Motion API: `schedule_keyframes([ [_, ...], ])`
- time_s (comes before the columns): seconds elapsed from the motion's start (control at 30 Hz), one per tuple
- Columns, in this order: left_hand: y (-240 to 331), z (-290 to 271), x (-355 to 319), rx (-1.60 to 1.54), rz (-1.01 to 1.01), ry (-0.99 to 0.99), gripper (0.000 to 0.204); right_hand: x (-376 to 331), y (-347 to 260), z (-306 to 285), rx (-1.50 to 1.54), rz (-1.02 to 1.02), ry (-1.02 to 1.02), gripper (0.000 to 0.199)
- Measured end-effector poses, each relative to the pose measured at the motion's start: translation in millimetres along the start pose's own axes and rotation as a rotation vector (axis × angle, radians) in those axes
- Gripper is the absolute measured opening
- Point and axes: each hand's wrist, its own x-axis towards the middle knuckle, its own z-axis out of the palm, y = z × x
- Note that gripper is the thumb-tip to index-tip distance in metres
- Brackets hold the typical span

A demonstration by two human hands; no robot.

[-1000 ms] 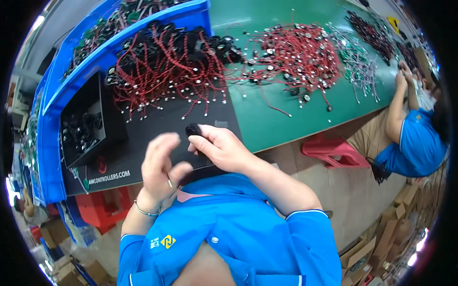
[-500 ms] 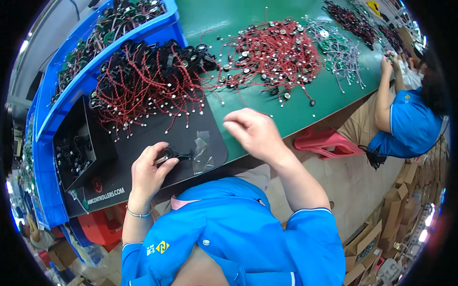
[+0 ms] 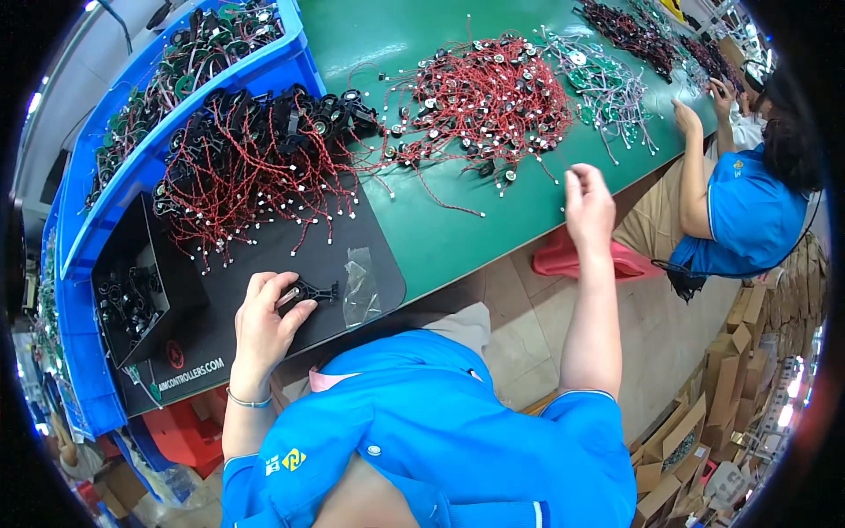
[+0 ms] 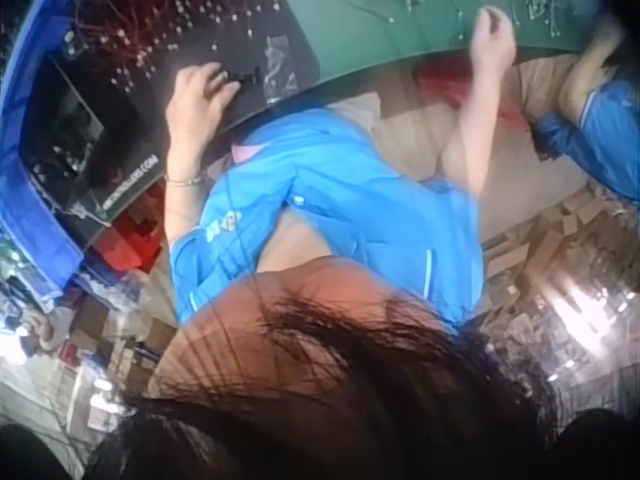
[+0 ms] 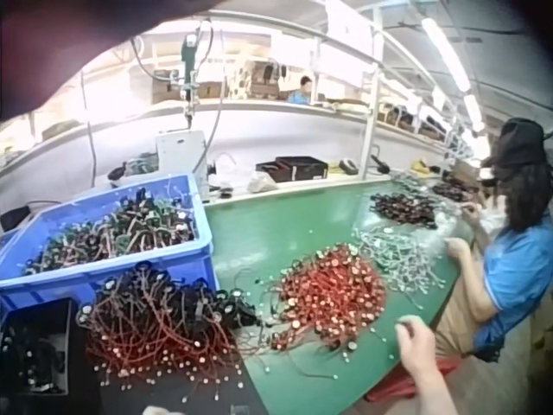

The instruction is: Manually assemble LED components with attached wiring into plastic housings at an assembly station.

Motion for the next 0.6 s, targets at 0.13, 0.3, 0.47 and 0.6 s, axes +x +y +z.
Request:
schedule_keyframes([
  [0.13, -1, 1, 0, -0.023, 0.0, 0.0, 0.037, 27, -8, -20, 0.309, 0.029, 0.146, 0.025],
  [0.3, -2, 1, -2, -0.043, -0.001, 0.005, 0.037, 67, -24, -41, 0.594, -0.074, 0.313, 0.028],
  [0.47, -1, 0, -2, -0.041, 0.001, 0.002, 0.037, 85, -59, -81, 0.804, -0.152, 0.365, 0.027],
  [0.6, -1, -1, -1, -0.038, 0.013, -0.002, 0.039, 30, -124, -75, 0.848, -0.328, -0.168, 0.029],
])
